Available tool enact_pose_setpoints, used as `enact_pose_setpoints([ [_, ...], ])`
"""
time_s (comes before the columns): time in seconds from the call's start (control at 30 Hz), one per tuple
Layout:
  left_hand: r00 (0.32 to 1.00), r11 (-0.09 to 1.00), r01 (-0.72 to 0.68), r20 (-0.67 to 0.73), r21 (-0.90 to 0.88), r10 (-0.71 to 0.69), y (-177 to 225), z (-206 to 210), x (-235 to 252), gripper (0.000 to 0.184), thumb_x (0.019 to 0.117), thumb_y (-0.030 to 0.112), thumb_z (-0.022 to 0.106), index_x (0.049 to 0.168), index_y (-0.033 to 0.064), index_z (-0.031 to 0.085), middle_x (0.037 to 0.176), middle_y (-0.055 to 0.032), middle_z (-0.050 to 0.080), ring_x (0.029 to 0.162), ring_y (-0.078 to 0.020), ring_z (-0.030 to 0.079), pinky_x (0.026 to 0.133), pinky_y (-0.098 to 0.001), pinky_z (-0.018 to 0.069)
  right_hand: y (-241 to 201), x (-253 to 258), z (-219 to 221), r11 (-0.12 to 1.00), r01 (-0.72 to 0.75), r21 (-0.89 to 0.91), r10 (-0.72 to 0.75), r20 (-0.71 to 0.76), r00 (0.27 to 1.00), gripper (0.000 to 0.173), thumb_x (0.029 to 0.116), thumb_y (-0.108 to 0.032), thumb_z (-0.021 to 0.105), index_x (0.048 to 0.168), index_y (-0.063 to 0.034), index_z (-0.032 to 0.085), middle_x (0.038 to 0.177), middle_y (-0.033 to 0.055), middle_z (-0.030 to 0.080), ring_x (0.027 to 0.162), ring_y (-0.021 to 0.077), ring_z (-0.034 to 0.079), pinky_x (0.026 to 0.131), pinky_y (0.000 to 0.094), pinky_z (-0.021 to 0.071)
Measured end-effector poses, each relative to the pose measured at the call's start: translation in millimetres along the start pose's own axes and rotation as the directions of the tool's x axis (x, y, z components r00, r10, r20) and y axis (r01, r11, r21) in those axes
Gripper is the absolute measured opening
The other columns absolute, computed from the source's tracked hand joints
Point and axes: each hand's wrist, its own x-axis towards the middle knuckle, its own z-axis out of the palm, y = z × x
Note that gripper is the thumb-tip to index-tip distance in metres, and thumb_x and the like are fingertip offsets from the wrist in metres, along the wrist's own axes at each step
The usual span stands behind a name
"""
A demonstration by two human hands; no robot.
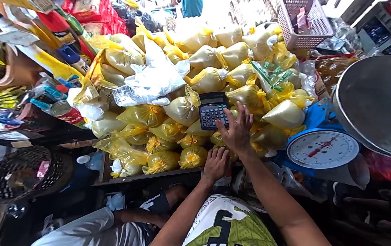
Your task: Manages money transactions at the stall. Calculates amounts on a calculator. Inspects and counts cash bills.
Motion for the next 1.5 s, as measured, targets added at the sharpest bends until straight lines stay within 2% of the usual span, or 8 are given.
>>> enact_pose_setpoints([
  [0.17, 1.0, 1.0, -0.013, -0.011, 0.002, 0.013, -1.1, -0.9, -0.8, 0.037, 0.1027, 0.041, 0.048, 0.119, 0.0157, 0.069, 0.124, -0.007, 0.069, 0.116, -0.0255, 0.064, 0.102, -0.0461, 0.0478, 6.5, 1.1, 30.9, 0.999, -0.01, -0.051, 0.013, 0.059, 0.998, 0.07, 0.0968, -0.078, 0.033, 0.138, -0.0291, 0.062, 0.169, 0.0108, 0.025, 0.157, 0.0385, 0.016, 0.118, 0.0753, 0.0125],
  [0.27, 1.0, 1.0, -0.016, -0.003, 0.008, 0.016, -2.0, -2.2, 0.3, 0.035, 0.102, 0.04, 0.048, 0.118, 0.0164, 0.069, 0.123, -0.0064, 0.068, 0.115, -0.0256, 0.064, 0.102, -0.0461, 0.0474, 4.6, 3.5, 30.8, 0.999, -0.016, -0.033, 0.016, 0.015, 1.0, 0.071, 0.0961, -0.078, 0.034, 0.135, -0.0276, 0.065, 0.168, 0.0103, 0.028, 0.156, 0.0377, 0.017, 0.12, 0.0729, 0.0119],
  [0.53, 1.0, 1.0, -0.012, -0.007, 0.019, 0.012, -1.4, -0.9, 0.9, 0.034, 0.1014, 0.04, 0.048, 0.116, 0.0169, 0.069, 0.121, -0.0049, 0.069, 0.114, -0.0241, 0.064, 0.102, -0.0445, 0.0473, 7.5, 2.9, 29.7, 0.999, -0.018, -0.033, 0.018, 0.0, 1.0, 0.071, 0.0955, -0.079, 0.034, 0.137, -0.0287, 0.064, 0.166, 0.0105, 0.031, 0.156, 0.0372, 0.02, 0.12, 0.0725, 0.0126],
  [0.9, 0.999, 1.0, -0.008, -0.037, 0.016, 0.008, -1.7, 1.7, -0.3, 0.033, 0.1016, 0.04, 0.049, 0.114, 0.0178, 0.069, 0.119, -0.004, 0.069, 0.111, -0.0225, 0.064, 0.101, -0.0433, 0.0473, 6.1, 0.4, 31.6, 0.997, -0.042, -0.058, 0.046, 0.074, 0.996, 0.075, 0.0944, -0.081, 0.031, 0.14, -0.0304, 0.061, 0.169, 0.0088, 0.026, 0.157, 0.0377, 0.015, 0.12, 0.0736, 0.0106],
  [1.03, 0.999, 1.0, -0.016, -0.034, 0.009, 0.016, -2.4, -1.2, 2.3, 0.032, 0.1014, 0.039, 0.049, 0.113, 0.0173, 0.07, 0.118, -0.0047, 0.07, 0.111, -0.0237, 0.065, 0.1, -0.0444, 0.0487, 3.1, 1.0, 30.3, 0.999, -0.03, -0.045, 0.03, 0.014, 0.999, 0.073, 0.0949, -0.08, 0.033, 0.143, -0.0307, 0.059, 0.167, 0.0103, 0.03, 0.156, 0.0369, 0.019, 0.12, 0.0715, 0.0137],
  [1.13, 0.999, 1.0, -0.026, -0.043, 0.012, 0.026, -2.3, -0.5, 0.7, 0.033, 0.1013, 0.039, 0.049, 0.113, 0.0172, 0.07, 0.116, -0.0055, 0.07, 0.111, -0.0245, 0.065, 0.1, -0.0448, 0.049, 1.9, -0.6, 32.4, 0.997, -0.055, -0.045, 0.059, 0.075, 0.995, 0.075, 0.094, -0.082, 0.031, 0.143, -0.0316, 0.059, 0.169, 0.0086, 0.027, 0.157, 0.0367, 0.016, 0.12, 0.0737, 0.0106],
  [1.27, 0.998, 0.999, -0.03, -0.052, 0.022, 0.031, -3.5, -0.6, 1.8, 0.031, 0.101, 0.039, 0.049, 0.111, 0.0182, 0.07, 0.117, -0.0042, 0.07, 0.111, -0.0227, 0.065, 0.1, -0.0434, 0.0486, -0.8, 0.4, 32.4, 0.998, -0.037, -0.042, 0.037, 0.016, 0.999, 0.074, 0.0946, -0.08, 0.034, 0.143, -0.0289, 0.058, 0.166, 0.0117, 0.031, 0.156, 0.0371, 0.02, 0.12, 0.0725, 0.0137],
  [1.5, 0.999, 0.999, -0.032, -0.032, 0.031, 0.033, -3.3, -2.3, 1.4, 0.033, 0.1009, 0.041, 0.049, 0.112, 0.0182, 0.071, 0.118, -0.004, 0.07, 0.111, -0.0226, 0.065, 0.101, -0.0434, 0.0475, -2.2, -2.0, 34.7, 0.998, -0.05, -0.047, 0.051, 0.018, 0.999, 0.076, 0.0946, -0.08, 0.034, 0.146, -0.0291, 0.056, 0.168, 0.0093, 0.028, 0.157, 0.035, 0.017, 0.12, 0.0719, 0.0119],
])
